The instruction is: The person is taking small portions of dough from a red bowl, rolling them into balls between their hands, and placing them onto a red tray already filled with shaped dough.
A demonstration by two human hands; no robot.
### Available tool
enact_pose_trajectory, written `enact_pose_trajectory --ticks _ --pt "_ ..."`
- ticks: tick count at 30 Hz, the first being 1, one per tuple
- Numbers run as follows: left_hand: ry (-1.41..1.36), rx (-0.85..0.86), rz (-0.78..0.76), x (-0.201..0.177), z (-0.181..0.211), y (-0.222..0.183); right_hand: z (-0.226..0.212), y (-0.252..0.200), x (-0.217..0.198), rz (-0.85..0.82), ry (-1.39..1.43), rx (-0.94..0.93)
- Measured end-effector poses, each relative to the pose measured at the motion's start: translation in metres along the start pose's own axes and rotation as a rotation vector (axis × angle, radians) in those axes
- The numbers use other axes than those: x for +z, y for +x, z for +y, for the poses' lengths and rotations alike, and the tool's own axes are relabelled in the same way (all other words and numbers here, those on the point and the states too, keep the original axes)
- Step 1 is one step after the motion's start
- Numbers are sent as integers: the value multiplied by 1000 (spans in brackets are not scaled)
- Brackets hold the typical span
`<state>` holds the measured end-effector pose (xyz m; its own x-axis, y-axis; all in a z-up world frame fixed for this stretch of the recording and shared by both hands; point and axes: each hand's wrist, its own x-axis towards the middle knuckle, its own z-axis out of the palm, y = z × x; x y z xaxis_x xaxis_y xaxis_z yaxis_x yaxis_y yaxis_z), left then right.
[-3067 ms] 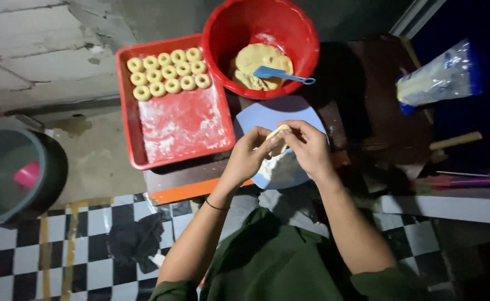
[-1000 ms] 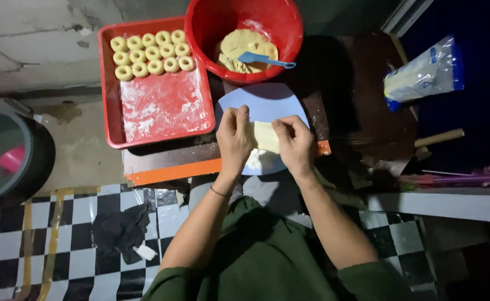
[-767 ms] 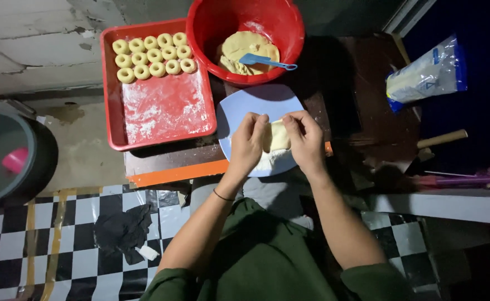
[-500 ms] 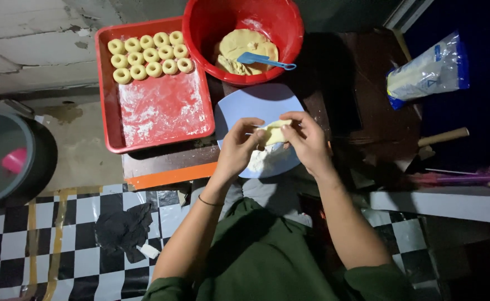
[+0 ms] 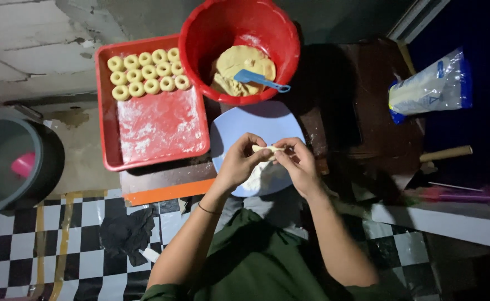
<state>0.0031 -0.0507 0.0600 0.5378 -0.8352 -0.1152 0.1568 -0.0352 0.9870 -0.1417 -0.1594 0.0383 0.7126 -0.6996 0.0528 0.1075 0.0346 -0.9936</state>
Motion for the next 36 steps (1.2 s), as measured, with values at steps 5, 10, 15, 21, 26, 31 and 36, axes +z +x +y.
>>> enact_pose_trajectory --ticks 5,10,15,21,26,31,36 --pt "-86 -96 -26 17 -16 18 0 11 -26 11 -113 -57" --pt "-55 -114 -4 35 3 25 -7 17 -46 -23 -203 -190" --pt "38 -251 -154 40 15 20 -23 16 -55 -21 -360 -219" --pt "65 -129 -70 41 4 2 -45 0 -46 -100 -307 -187" --pt "136 -31 -5 29 4 -18 -23 -14 -30 -51 -231 22" --pt "119 -102 -22 -1 16 -39 -20 -19 2 -78 -223 -24" --pt "121 -64 27 -27 2 -48 -24 -25 31 -104 -119 39"
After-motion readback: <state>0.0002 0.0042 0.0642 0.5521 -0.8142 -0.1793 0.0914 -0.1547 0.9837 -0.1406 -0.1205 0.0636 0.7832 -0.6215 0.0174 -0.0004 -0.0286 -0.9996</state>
